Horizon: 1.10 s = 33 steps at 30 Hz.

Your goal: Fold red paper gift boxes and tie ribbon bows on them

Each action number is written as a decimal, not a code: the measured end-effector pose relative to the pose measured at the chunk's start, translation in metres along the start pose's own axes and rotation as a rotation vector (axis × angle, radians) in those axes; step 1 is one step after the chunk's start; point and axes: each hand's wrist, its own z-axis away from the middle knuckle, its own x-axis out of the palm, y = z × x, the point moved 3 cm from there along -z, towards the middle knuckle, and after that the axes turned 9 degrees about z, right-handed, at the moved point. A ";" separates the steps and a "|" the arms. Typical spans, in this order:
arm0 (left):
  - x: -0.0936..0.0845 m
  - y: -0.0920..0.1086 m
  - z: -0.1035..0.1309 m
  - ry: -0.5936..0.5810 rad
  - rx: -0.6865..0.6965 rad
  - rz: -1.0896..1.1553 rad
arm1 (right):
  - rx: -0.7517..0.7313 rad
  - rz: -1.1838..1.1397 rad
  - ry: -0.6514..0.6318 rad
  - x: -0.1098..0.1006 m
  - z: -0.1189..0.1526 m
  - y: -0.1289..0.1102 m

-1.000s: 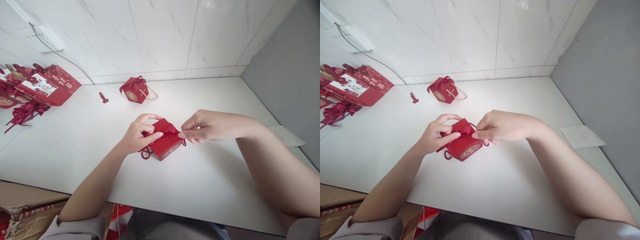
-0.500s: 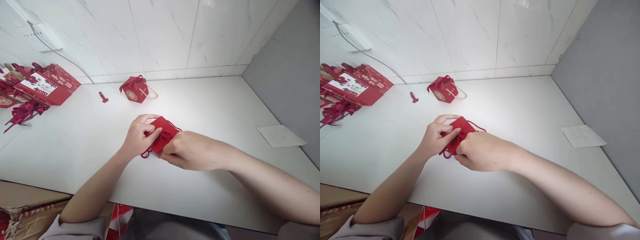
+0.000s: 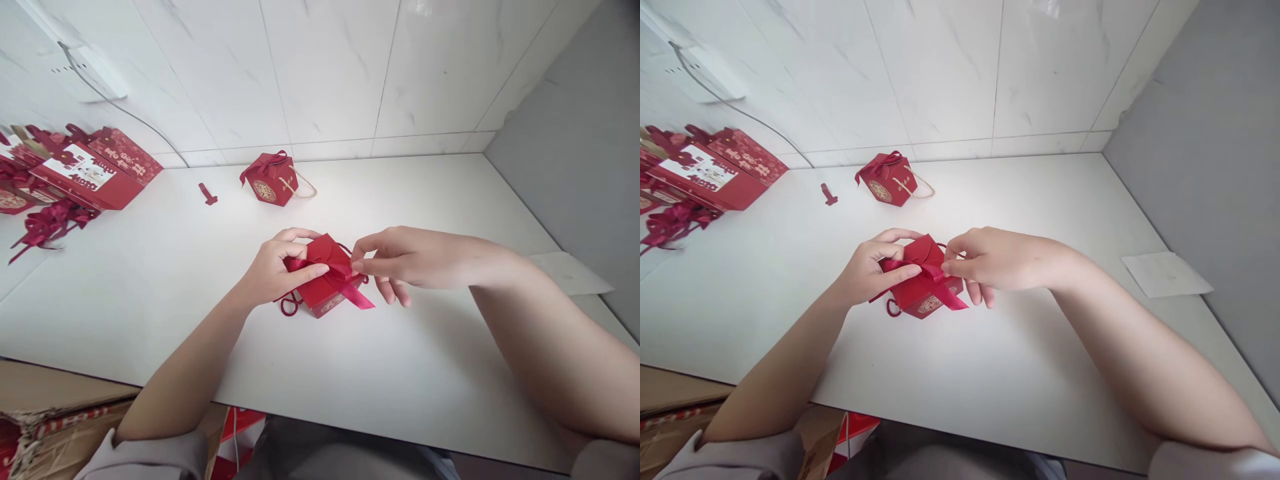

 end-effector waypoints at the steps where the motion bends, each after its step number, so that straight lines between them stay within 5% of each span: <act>1: 0.000 0.000 0.000 0.001 0.000 -0.007 | -0.014 -0.054 -0.041 0.001 -0.002 0.000; 10: 0.005 0.004 0.003 0.127 -0.001 -0.154 | -0.143 -0.395 0.004 0.010 -0.025 -0.003; 16: 0.010 0.008 0.004 0.101 0.023 -0.172 | -0.204 -0.469 -0.004 0.007 -0.027 0.000; 20: 0.012 0.007 0.004 0.086 0.001 -0.131 | -0.245 -0.396 -0.023 0.010 -0.020 -0.007; 26: 0.014 0.008 0.005 0.059 -0.023 -0.096 | -0.376 -0.179 0.184 0.011 -0.012 -0.019; 33: 0.015 0.006 0.005 -0.074 -0.072 0.056 | -0.322 -0.011 0.369 0.004 -0.026 -0.004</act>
